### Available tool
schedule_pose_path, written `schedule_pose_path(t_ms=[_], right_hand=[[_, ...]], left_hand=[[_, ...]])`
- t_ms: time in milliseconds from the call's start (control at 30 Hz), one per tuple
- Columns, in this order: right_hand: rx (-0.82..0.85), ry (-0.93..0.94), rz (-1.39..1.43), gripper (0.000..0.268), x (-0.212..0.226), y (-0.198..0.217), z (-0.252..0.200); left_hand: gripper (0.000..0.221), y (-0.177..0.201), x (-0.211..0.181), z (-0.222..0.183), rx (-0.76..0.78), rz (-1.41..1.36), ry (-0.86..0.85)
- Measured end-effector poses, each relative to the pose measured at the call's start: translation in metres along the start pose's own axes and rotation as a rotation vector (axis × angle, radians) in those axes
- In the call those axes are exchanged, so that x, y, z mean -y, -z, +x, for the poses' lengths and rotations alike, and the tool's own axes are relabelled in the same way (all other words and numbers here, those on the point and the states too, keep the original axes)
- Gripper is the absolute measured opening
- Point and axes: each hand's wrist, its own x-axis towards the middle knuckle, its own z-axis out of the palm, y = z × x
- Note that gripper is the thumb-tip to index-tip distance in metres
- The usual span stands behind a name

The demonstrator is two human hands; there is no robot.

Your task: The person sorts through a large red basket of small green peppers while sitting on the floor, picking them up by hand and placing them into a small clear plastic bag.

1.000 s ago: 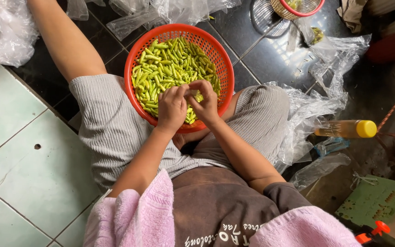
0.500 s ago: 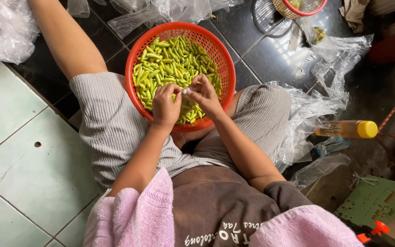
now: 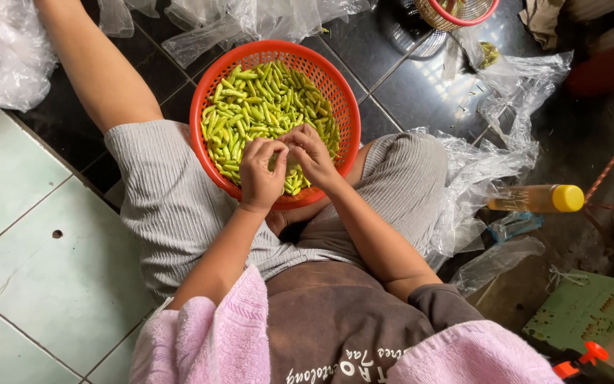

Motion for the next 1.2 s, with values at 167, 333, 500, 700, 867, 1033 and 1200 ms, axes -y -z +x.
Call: schedule_pose_path(t_ms=[167,333,500,700,867,1033,1200], right_hand=[[0.162,0.064,-0.136,0.03,0.006,0.001,-0.003],[0.239,0.091,-0.31,0.031,0.021,0.01,-0.001],[0.304,-0.052,-0.46,0.023,0.022,0.04,0.0],[0.045,-0.556,0.015,0.018,0.028,0.162,0.015],[-0.163,-0.635,0.115,0.015,-0.002,0.247,0.04],[-0.422,-0.673,0.199,0.009,-0.047,0.301,0.063],[-0.544,-0.75,0.204,0.013,-0.09,0.338,0.095]], left_hand=[[0.011,0.006,0.004,0.002,-0.011,-0.117,0.107],[0.011,0.003,0.011,-0.002,-0.061,-0.207,0.195],[0.005,-0.009,0.025,-0.002,0.096,-0.206,0.266],[0.009,-0.012,0.05,-0.015,0.248,-0.172,0.386],[0.005,-0.004,0.025,-0.009,0.344,-0.15,0.424],[0.008,0.003,-0.002,0.0,0.544,-0.134,0.495],[0.018,-0.005,0.006,-0.003,0.851,0.04,0.456]])
